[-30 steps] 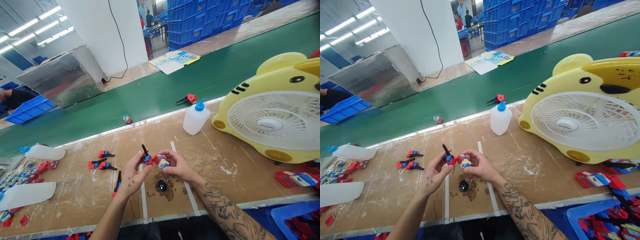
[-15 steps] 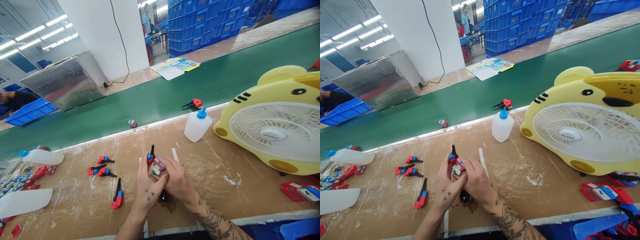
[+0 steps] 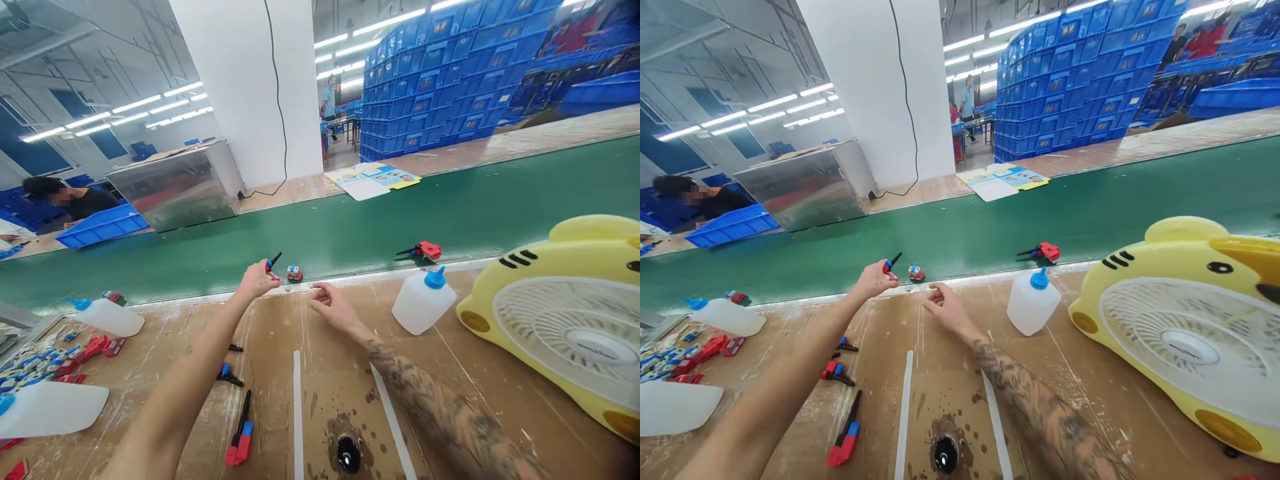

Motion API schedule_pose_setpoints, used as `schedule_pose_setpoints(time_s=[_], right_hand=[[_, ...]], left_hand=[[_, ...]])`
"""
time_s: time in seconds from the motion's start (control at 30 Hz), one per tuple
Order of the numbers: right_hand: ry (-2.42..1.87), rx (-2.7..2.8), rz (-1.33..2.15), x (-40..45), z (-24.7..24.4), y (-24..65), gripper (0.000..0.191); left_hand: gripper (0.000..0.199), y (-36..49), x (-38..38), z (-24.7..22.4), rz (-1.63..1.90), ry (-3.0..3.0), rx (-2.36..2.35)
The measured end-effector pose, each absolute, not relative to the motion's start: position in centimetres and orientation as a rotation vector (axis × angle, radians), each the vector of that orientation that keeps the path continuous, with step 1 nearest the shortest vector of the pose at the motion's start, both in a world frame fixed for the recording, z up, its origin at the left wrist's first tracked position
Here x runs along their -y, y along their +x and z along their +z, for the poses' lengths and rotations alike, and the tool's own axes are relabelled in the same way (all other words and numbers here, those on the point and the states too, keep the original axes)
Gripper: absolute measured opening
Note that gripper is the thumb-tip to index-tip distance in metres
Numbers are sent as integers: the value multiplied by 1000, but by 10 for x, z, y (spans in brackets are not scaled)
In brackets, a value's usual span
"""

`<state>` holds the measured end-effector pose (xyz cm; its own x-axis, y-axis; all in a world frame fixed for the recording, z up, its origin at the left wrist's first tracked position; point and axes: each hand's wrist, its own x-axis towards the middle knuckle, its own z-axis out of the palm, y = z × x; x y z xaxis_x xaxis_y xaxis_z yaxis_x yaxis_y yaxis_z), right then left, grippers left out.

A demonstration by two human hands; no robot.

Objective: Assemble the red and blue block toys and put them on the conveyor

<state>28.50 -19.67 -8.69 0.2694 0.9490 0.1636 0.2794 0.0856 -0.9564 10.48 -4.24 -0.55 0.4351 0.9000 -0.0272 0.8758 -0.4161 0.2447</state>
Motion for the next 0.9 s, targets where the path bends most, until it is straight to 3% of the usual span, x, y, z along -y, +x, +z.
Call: schedule_pose_setpoints(time_s=[0.13, 0.2, 0.37, 0.53, 0.7, 0.77, 0.9], right_hand=[[-1513, 1231, 631, 122, -84, 280, 40], [-1561, 1220, 583, 97, -85, 279, 41], [-1551, 1191, 657, 80, -96, 288, 21], [-1320, 1074, 848, 131, -103, 292, 51], [-1096, 803, 1098, 222, -106, 292, 57], [-949, 579, 1241, 258, -106, 293, 53], [-725, 307, 1471, 316, -103, 287, 46]], left_hand=[[27, 118, -8, -10, -195, 2480, -1580], [27, 126, -20, -19, -297, 2471, -1589], [30, 134, -39, -41, -376, 2398, -1598], [38, 131, -35, -49, -249, 2372, -1579], [77, 115, 12, -27, -31, 2485, -1565], [71, 93, 51, -12, 33, 2556, -1552], [37, 22, 159, -3, -56, 2618, -1457]])
